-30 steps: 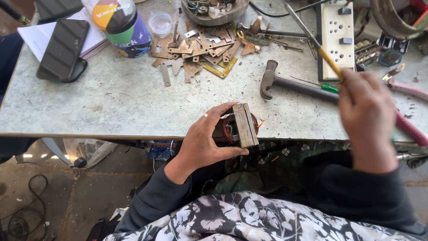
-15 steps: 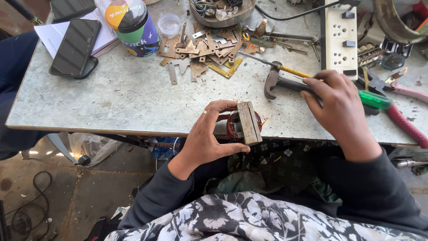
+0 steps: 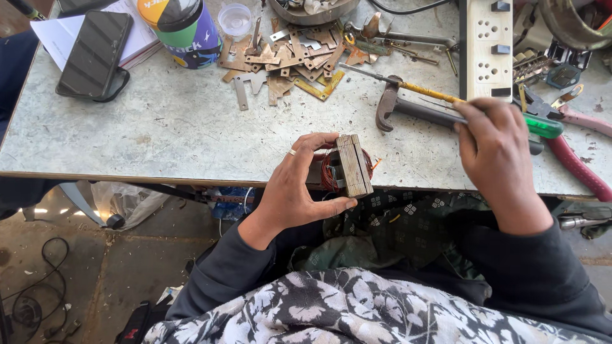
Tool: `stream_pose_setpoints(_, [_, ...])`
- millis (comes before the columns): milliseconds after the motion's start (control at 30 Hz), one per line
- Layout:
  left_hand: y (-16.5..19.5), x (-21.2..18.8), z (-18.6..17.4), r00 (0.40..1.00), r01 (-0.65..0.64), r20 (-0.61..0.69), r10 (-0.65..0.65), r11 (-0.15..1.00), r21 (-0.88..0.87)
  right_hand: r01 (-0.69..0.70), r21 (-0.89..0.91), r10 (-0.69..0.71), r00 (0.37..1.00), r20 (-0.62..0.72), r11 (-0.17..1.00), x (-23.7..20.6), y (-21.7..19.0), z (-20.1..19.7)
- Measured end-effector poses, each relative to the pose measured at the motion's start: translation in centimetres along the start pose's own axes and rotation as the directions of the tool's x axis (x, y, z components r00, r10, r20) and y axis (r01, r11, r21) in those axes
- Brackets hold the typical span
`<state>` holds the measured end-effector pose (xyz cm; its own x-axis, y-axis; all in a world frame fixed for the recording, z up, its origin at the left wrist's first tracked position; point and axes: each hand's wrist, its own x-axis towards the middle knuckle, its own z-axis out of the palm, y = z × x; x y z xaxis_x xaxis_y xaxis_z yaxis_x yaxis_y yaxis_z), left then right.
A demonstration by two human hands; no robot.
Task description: The person uses a pair of pliers, a screwdriver, and a hammer to take apart and clean an electrical transformer while holding it in their lap with a green cloth.
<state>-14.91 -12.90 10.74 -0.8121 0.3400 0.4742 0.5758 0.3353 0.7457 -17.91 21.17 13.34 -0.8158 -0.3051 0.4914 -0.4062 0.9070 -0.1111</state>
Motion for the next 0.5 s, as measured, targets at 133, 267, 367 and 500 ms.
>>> stream_pose_setpoints(133, [0.2,-0.1,0.2,1.000,0.014,0.027,-0.015,0.999,0.031,0.038,-0.105,-0.039,0.999,-0.007,0.994,0.8,0.5,0.3])
stream_pose_setpoints(267, [0.3,0.1,0.3,0.999,-0.038,0.037,0.034,0.991,0.129,0.007,-0.014,-0.007,0.999,0.031,1.000,1.3,1.1,0.9])
stream_pose_setpoints(367, [0.4,0.2,0.1,0.996,0.044,0.082,-0.047,0.998,0.040,-0.007,-0.003,0.007,1.000,0.019,1.000,1.3,1.4,1.3])
stream_pose_setpoints(500, [0.5,0.3,0.0,0.994,0.046,0.100,-0.050,0.998,0.042,0.043,-0.134,-0.052,0.997,-0.061,0.990,1.9,0.9,0.9])
